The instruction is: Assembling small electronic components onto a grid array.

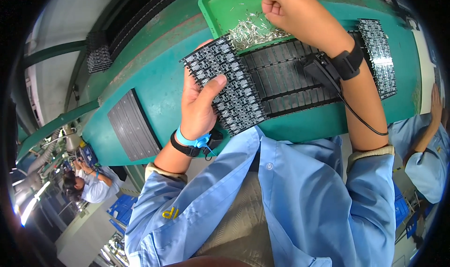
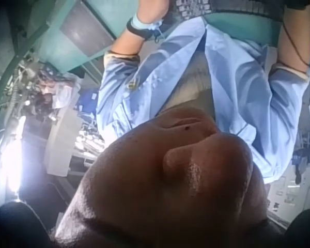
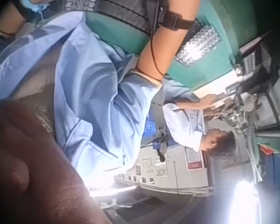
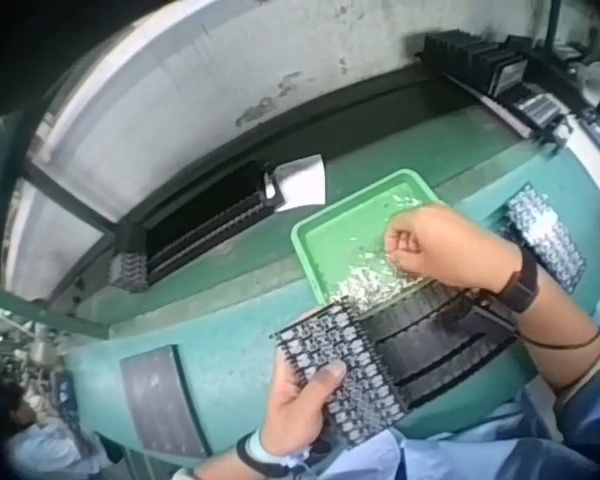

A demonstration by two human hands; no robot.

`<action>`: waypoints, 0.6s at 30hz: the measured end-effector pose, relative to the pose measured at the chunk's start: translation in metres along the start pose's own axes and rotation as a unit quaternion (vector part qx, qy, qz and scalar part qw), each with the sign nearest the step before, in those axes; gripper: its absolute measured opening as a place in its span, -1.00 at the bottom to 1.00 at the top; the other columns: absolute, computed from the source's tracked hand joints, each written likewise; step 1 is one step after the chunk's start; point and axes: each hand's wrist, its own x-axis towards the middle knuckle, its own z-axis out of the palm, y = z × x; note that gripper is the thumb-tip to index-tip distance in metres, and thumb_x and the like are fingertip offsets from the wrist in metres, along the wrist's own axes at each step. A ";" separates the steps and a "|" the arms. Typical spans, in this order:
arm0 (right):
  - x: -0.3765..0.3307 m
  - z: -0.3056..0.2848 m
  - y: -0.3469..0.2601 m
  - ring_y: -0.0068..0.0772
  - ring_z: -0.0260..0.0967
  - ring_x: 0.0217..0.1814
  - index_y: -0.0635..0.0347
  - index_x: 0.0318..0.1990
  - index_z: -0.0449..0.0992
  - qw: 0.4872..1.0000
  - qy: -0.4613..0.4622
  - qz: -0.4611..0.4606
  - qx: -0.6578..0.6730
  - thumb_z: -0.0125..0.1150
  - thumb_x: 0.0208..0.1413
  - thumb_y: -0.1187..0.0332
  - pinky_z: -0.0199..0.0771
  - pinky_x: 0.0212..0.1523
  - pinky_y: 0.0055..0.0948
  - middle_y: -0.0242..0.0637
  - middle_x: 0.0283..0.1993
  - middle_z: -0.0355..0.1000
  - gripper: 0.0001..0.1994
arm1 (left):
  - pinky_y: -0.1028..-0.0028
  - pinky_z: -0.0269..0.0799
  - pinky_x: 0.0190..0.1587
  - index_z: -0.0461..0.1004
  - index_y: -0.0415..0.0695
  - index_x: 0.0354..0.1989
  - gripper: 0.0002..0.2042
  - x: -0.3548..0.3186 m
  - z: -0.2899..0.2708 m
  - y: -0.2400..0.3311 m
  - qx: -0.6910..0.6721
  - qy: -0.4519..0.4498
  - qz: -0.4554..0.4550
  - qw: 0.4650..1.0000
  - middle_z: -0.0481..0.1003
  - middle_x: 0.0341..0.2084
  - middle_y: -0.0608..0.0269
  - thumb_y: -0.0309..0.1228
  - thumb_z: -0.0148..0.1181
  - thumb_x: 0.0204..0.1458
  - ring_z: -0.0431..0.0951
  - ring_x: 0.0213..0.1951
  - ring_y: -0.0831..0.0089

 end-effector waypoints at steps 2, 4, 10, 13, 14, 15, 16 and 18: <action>-0.010 -0.003 -0.001 -0.50 0.48 -0.20 0.33 -0.16 0.54 0.996 0.005 -0.008 0.084 0.21 0.26 0.53 0.48 -0.13 -0.48 -0.34 -0.30 0.48 -0.93 | 0.37 0.39 0.24 0.12 -0.17 0.46 -0.40 0.001 0.000 -0.001 0.003 0.000 0.002 1.000 0.44 0.16 0.21 -0.66 0.07 0.23 0.46 0.15 0.47; -0.019 0.001 -0.009 -0.57 0.47 -0.16 0.33 -0.13 0.56 0.991 0.004 -0.014 0.130 0.20 0.28 0.53 0.48 -0.09 -0.53 -0.37 -0.27 0.48 -0.91 | 0.38 0.38 0.25 0.11 -0.17 0.46 -0.40 0.001 -0.001 -0.002 0.014 -0.002 0.003 1.000 0.44 0.16 0.21 -0.66 0.08 0.23 0.46 0.15 0.47; -0.039 0.033 -0.046 -0.51 0.44 -0.01 0.41 -0.05 0.55 0.929 0.025 -0.125 0.348 0.22 0.27 0.60 0.46 0.04 -0.48 -0.30 -0.09 0.48 -0.86 | 0.38 0.36 0.26 0.09 -0.18 0.46 -0.38 0.001 0.000 0.000 0.045 -0.017 0.024 0.999 0.42 0.19 0.19 -0.67 0.06 0.22 0.45 0.16 0.47; -0.044 0.044 -0.046 -0.49 0.44 -0.01 0.42 0.02 0.51 0.923 0.068 -0.146 0.349 0.23 0.24 0.64 0.46 0.05 -0.47 -0.25 -0.06 0.47 -0.79 | 0.38 0.36 0.26 0.08 -0.20 0.46 -0.38 0.001 0.003 0.000 0.070 -0.019 0.047 0.996 0.40 0.19 0.18 -0.69 0.06 0.21 0.45 0.16 0.47; -0.046 0.046 -0.045 -0.49 0.44 -0.02 0.42 0.06 0.48 0.919 0.096 -0.150 0.351 0.23 0.24 0.66 0.46 0.05 -0.46 -0.24 -0.06 0.47 -0.74 | 0.38 0.35 0.26 0.08 -0.21 0.46 -0.37 0.000 0.005 0.001 0.070 -0.027 0.047 0.996 0.40 0.19 0.17 -0.69 0.06 0.20 0.44 0.16 0.47; -0.048 0.048 -0.044 -0.48 0.44 -0.04 0.42 0.10 0.44 0.915 0.123 -0.155 0.353 0.23 0.23 0.68 0.46 0.05 -0.46 -0.22 -0.07 0.47 -0.70 | 0.38 0.35 0.26 0.08 -0.21 0.46 -0.37 -0.001 0.006 0.002 0.069 -0.035 0.047 0.996 0.40 0.19 0.17 -0.70 0.05 0.20 0.44 0.16 0.46; -0.050 0.048 -0.043 -0.48 0.44 -0.04 0.42 0.10 0.44 0.915 0.120 -0.152 0.354 0.23 0.23 0.68 0.46 0.05 -0.46 -0.22 -0.07 0.47 -0.70 | 0.38 0.35 0.26 0.08 -0.22 0.46 -0.37 -0.002 0.007 0.003 0.068 -0.042 0.047 0.996 0.39 0.18 0.16 -0.71 0.05 0.19 0.44 0.16 0.46; -0.051 0.049 -0.042 -0.47 0.44 -0.06 0.40 0.15 0.39 0.910 0.140 -0.170 0.351 0.24 0.21 0.70 0.46 0.05 -0.46 -0.21 -0.07 0.47 -0.63 | 0.39 0.34 0.26 0.09 -0.23 0.45 -0.37 -0.004 0.007 0.004 0.073 -0.046 0.046 0.995 0.38 0.19 0.15 -0.72 0.06 0.18 0.44 0.16 0.46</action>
